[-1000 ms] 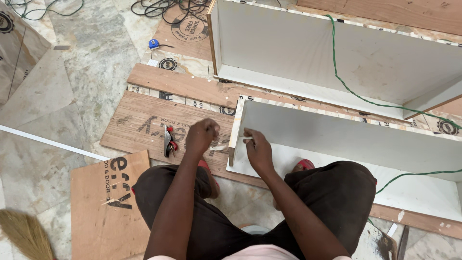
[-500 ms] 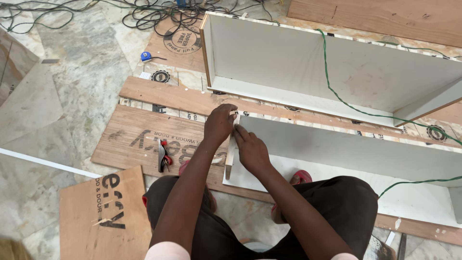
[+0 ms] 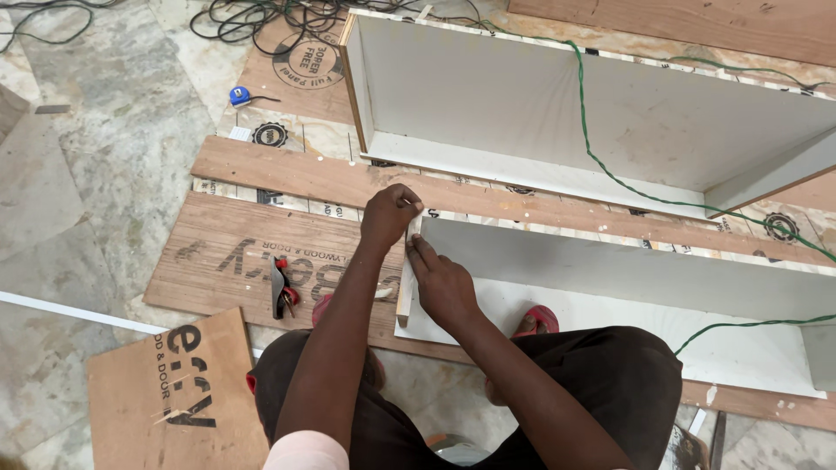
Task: The person sits on the floor and applies white edge banding to the edges of a white wooden cabinet. They use a roll of tape to secure the banding, pressing it down with their fingers and smoothing it along the edge.
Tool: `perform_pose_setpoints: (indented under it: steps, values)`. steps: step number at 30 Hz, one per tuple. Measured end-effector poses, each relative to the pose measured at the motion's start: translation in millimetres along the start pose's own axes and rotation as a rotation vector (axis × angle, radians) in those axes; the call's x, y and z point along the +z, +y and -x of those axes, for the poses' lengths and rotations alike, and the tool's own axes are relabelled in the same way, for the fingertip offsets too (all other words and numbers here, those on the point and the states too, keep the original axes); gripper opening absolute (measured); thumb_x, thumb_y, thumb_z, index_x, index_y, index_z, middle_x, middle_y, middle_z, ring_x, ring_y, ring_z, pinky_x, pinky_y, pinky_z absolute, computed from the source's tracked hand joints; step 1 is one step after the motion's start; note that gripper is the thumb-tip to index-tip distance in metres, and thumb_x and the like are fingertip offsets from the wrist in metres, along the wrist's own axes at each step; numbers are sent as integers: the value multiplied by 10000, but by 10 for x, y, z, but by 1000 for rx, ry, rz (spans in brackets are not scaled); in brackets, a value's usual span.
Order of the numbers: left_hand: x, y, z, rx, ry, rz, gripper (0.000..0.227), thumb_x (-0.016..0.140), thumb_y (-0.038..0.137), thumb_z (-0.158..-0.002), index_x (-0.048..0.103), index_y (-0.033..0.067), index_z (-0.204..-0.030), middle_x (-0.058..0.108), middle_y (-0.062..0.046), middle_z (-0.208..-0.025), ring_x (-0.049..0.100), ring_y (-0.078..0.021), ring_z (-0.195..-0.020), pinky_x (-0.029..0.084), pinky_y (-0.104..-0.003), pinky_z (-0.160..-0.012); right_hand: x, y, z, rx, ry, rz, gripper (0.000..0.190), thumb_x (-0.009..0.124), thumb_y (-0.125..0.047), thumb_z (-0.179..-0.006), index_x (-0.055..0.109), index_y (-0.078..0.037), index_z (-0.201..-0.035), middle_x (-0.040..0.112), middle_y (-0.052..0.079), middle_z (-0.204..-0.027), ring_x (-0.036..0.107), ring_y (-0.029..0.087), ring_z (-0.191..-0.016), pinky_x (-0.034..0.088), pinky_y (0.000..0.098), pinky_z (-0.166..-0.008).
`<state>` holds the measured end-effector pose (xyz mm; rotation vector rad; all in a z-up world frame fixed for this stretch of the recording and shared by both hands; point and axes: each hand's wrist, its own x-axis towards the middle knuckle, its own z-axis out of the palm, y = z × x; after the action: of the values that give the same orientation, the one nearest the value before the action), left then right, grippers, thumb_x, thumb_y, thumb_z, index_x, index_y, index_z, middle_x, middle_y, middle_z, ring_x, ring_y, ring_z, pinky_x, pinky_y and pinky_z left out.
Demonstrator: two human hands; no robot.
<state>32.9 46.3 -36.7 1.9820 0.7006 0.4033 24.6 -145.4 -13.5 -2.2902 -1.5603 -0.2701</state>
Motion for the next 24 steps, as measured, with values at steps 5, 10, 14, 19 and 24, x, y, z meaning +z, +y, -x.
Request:
perform_pose_setpoints:
  steps: [5, 10, 14, 19, 24]
  values:
    - [1, -35, 52, 2, 107, 75, 129, 691, 180, -901, 763, 114, -986, 739, -62, -765, 709, -177, -693, 545, -342, -644, -11, -13, 3, 19, -9, -7, 582, 596, 38, -792, 603, -7, -1372, 573, 113, -1443, 685, 233, -803, 574, 371, -674]
    - [-61, -31, 289, -34, 339, 35, 174, 660, 246, -971, 729, 86, -964, 751, -70, -741, 728, -188, -678, 534, -368, -674, 53, -6, 37, 76, -6, -70, 576, 572, 40, -820, 594, -58, -1387, 565, 84, -1463, 703, 244, -915, 584, 377, -719]
    - [-246, 53, 554, -76, 268, -157, 285, 746, 349, -932, 748, 64, -922, 739, -102, -781, 700, -244, -706, 533, -394, -664, 124, 161, -41, 134, -16, -139, 597, 555, 43, -842, 589, -164, -1401, 559, 34, -1487, 697, 257, -1018, 585, 397, -797]
    - [-287, -23, 786, -56, 35, -62, 462, 838, 422, -810, 675, 19, -966, 734, -112, -809, 715, -222, -721, 562, -369, -675, -22, 320, -252, 101, -90, 3, 795, 550, 79, -763, 499, -216, -1499, 396, 110, -1608, 690, 299, -928, 591, 393, -656]
    - [-152, -116, 783, -109, -26, 7, 437, 832, 384, -785, 662, 45, -1002, 745, -99, -840, 741, -227, -758, 575, -367, -699, -86, 313, -311, 137, -171, 73, 845, 582, 61, -789, 433, -274, -1550, 320, 147, -1647, 681, 270, -734, 549, 377, -512]
